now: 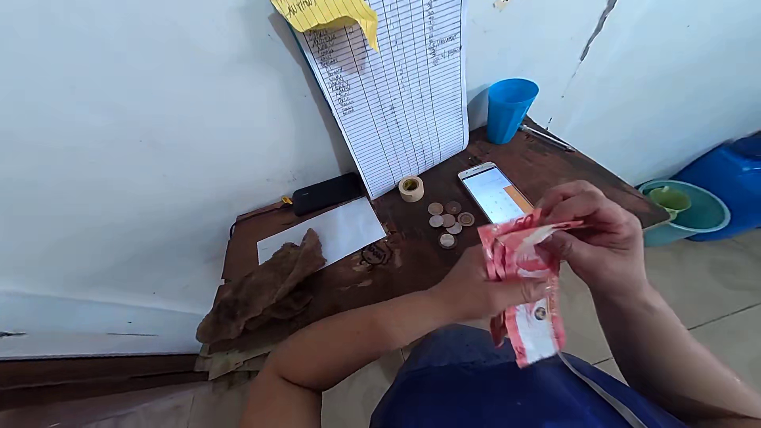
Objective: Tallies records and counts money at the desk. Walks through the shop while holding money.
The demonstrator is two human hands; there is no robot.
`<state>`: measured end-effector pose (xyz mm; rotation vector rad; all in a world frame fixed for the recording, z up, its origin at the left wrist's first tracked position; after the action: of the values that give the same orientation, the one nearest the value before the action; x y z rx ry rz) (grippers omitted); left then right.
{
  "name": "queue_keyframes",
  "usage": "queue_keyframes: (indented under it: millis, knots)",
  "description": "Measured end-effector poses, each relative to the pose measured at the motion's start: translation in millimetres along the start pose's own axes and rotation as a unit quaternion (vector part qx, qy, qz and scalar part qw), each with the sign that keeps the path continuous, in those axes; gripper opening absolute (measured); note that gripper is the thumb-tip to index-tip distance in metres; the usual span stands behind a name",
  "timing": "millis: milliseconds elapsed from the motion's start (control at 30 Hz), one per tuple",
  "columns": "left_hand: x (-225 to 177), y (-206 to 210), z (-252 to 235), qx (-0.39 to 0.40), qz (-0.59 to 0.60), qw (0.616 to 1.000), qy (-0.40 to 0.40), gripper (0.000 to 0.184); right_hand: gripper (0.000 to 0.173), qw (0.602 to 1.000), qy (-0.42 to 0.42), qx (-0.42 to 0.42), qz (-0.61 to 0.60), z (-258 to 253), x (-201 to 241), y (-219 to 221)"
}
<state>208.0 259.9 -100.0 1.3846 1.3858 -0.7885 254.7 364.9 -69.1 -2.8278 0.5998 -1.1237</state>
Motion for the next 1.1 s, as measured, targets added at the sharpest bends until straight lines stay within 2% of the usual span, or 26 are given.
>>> queue_keyframes:
  millis: [100,233,300,500,567,667,733,800,900,1000,1100]
  knots:
    - [9.9,6.4,5.2,-0.007,-0.093,0.995,-0.033,0.017,0.010,0.998,0.014,0.034,-0.057,13.8,-3.1,9.1]
    - [18.8,18.9,5.7,0.061,-0.088,0.994,-0.035,0.025,0.012,0.992,-0.007,0.061,-0.108,25.2,5.9,8.4]
    - [17.5,28.4,3.4,0.107,-0.057,0.992,-0.037,0.035,0.018,0.991,-0.020,0.046,-0.123,25.4,16.9,4.9]
    - [15.2,21.2,0.4,0.103,0.016,0.990,-0.096,0.025,0.033,0.996,-0.011,-0.047,-0.070,25.1,19.6,-13.2]
    - [16.9,8.7,5.3,0.058,0.035,0.987,-0.147,0.024,0.034,0.997,0.018,-0.041,-0.060,24.4,11.1,-10.6]
    - [21.8,-19.5,21.8,-0.056,0.061,0.974,-0.211,0.026,0.032,0.997,0.061,-0.037,-0.015,26.5,-2.5,-8.8]
    - [20.6,-40.4,35.8,-0.135,0.056,0.966,-0.212,0.024,0.029,0.993,0.065,-0.032,0.095,28.6,-5.7,-7.1]
    - [17.2,-58.4,52.2,-0.205,0.065,0.957,-0.197,0.023,0.032,0.965,0.068,-0.011,0.255,30.5,-8.5,0.7]
    - [13.1,-79.7,76.7,-0.269,0.131,0.944,-0.136,0.025,0.053,0.918,0.138,0.026,0.372,34.5,-30.6,7.2]
    - [14.2,-92.3,94.6,-0.283,0.207,0.934,-0.068,0.031,0.081,0.890,0.220,0.018,0.400,39.7,-49.5,-3.6]
    - [16.6,-100.8,108.2,-0.299,0.244,0.922,-0.014,0.036,0.097,0.875,0.266,0.024,0.404,40.0,-60.1,-7.0]
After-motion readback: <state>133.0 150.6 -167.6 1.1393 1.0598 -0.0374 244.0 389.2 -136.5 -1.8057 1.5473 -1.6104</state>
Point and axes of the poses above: each hand's wrist, its own z-axis away from the middle knuckle, its own y-axis out of the palm, x = y × z, the point moved 10 cm from there along -z, towards the middle knuckle, and after that the axes turned 7 degrees about x, right-handed, at the moved point
